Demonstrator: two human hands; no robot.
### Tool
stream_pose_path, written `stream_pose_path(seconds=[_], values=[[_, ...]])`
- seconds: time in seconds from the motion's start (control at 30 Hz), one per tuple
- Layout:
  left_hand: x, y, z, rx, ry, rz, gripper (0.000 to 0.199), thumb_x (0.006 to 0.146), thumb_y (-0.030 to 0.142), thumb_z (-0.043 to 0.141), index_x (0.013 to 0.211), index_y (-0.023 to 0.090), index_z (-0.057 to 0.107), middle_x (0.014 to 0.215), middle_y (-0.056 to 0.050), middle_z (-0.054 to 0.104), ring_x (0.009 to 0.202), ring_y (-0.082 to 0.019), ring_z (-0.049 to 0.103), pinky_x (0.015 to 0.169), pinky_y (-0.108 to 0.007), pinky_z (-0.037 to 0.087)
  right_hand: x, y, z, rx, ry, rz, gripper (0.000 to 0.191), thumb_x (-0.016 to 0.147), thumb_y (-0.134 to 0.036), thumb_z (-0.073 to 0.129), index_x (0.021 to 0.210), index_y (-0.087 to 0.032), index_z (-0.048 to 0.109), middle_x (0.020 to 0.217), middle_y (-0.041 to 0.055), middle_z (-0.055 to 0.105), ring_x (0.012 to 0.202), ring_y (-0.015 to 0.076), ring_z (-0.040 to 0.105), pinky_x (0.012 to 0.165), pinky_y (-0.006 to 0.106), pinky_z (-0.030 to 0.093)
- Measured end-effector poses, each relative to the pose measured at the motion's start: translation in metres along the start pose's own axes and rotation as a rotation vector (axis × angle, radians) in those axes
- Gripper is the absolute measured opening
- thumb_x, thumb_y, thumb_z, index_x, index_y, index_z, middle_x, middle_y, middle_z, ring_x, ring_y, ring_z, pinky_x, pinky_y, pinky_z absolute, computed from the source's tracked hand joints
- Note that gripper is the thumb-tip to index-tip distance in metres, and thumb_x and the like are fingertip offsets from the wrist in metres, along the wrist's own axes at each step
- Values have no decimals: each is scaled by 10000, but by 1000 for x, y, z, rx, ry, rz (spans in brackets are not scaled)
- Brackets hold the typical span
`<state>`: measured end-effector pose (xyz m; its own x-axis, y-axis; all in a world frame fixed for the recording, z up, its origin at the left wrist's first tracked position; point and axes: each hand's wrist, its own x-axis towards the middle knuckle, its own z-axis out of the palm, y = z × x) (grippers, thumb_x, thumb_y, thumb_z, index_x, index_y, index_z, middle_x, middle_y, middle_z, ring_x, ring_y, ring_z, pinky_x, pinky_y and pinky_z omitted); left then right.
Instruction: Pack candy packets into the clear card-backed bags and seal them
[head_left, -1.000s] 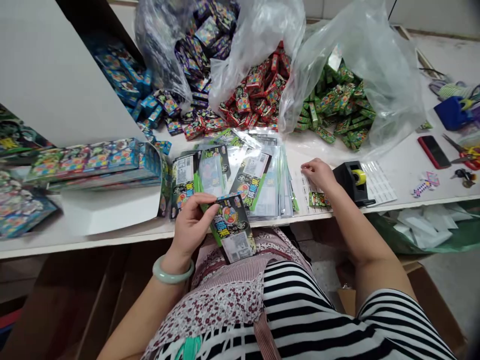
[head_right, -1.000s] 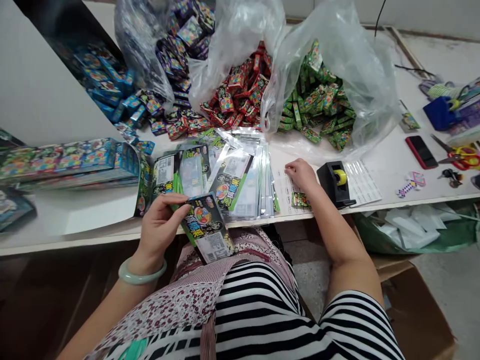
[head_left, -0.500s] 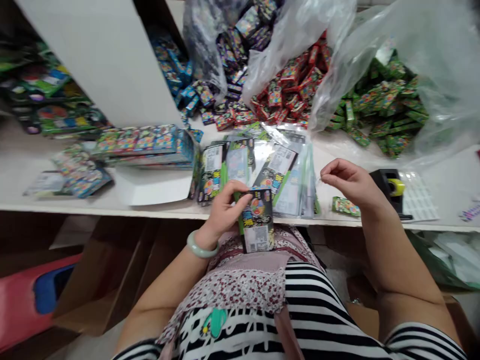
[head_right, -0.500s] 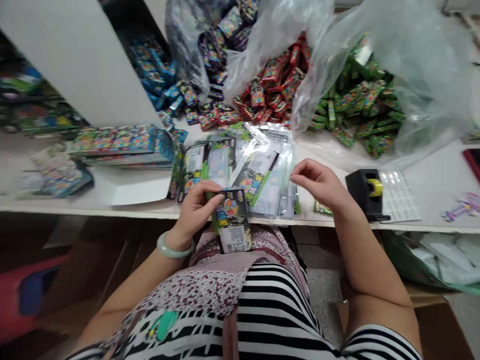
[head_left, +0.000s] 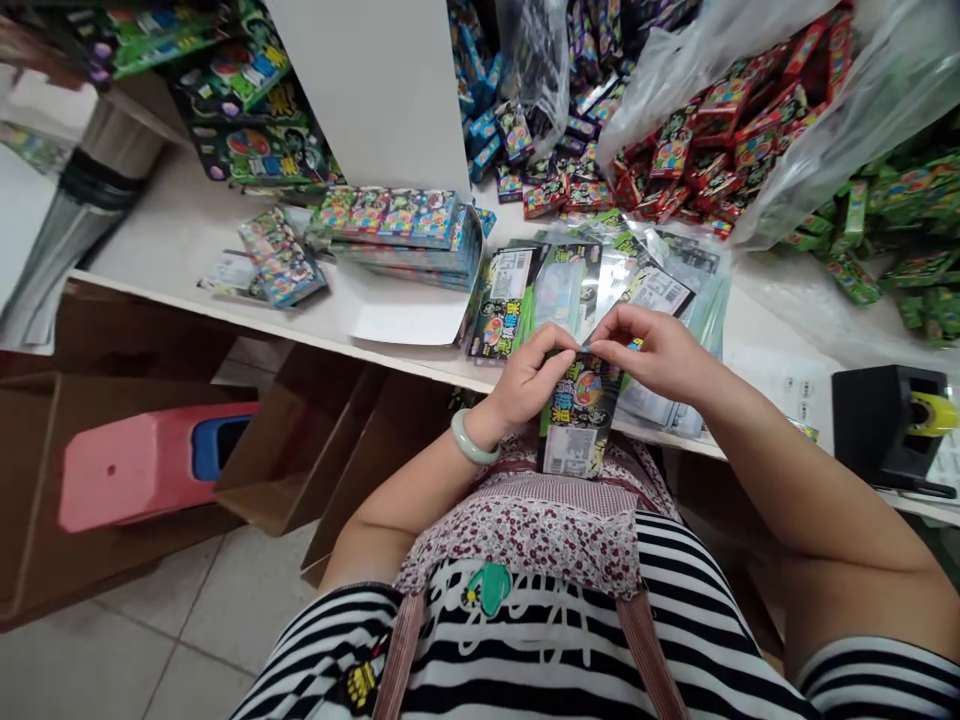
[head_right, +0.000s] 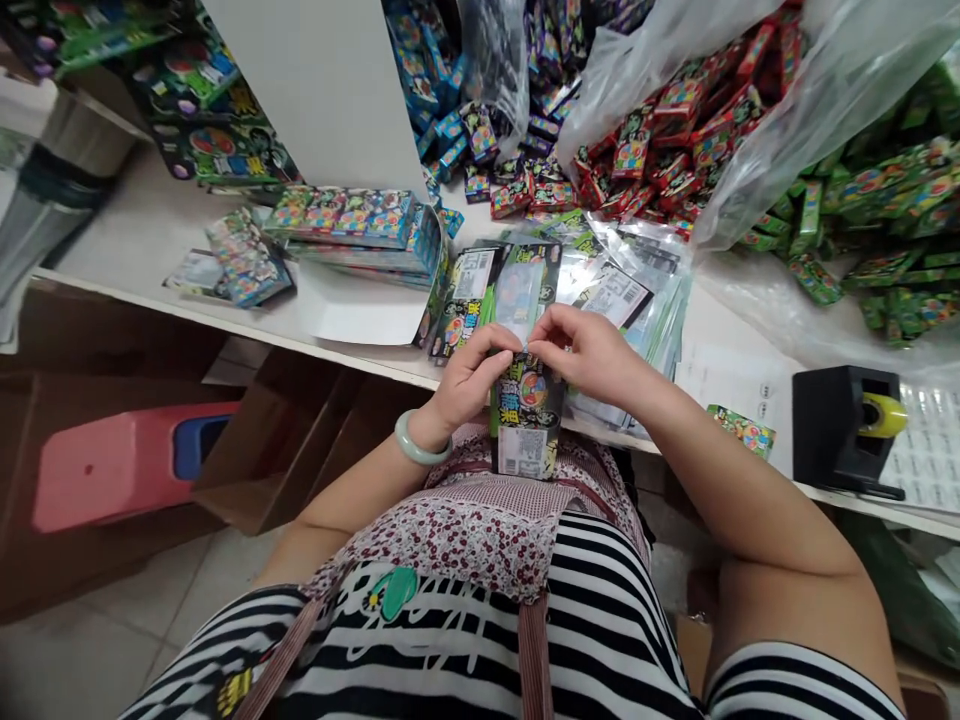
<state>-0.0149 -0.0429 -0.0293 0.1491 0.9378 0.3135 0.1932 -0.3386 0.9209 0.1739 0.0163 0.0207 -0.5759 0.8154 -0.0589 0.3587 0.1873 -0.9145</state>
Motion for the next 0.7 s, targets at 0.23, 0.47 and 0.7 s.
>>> stream_pose_path(seconds=[0.23,0.47,0.7], values=[[3,-2,6,-18,22,3,233,908,439,631,877,218,565,844,-8,586,816,-157,561,783,-319,456,6,0,-3,-62,-37,12,253,822,-444,696,757,-219,602,669,-9,617,609,124,503,572,281,402],[0,-5,16,44,153,-36,224,865,358,700,903,214,532,863,-3,581,827,-147,564,778,-295,461,8,8,4,-11,18,43,238,774,-431,713,747,-229,591,688,-4,613,622,136,504,578,289,391],[-18,-3,20,-268,-12,-240,447,838,471,722,1134,186,547,985,-56,651,883,-172,645,800,-332,548,13,21,2,521,-192,489,314,592,-443,791,707,-208,618,641,-13,608,579,136,548,534,273,429]])
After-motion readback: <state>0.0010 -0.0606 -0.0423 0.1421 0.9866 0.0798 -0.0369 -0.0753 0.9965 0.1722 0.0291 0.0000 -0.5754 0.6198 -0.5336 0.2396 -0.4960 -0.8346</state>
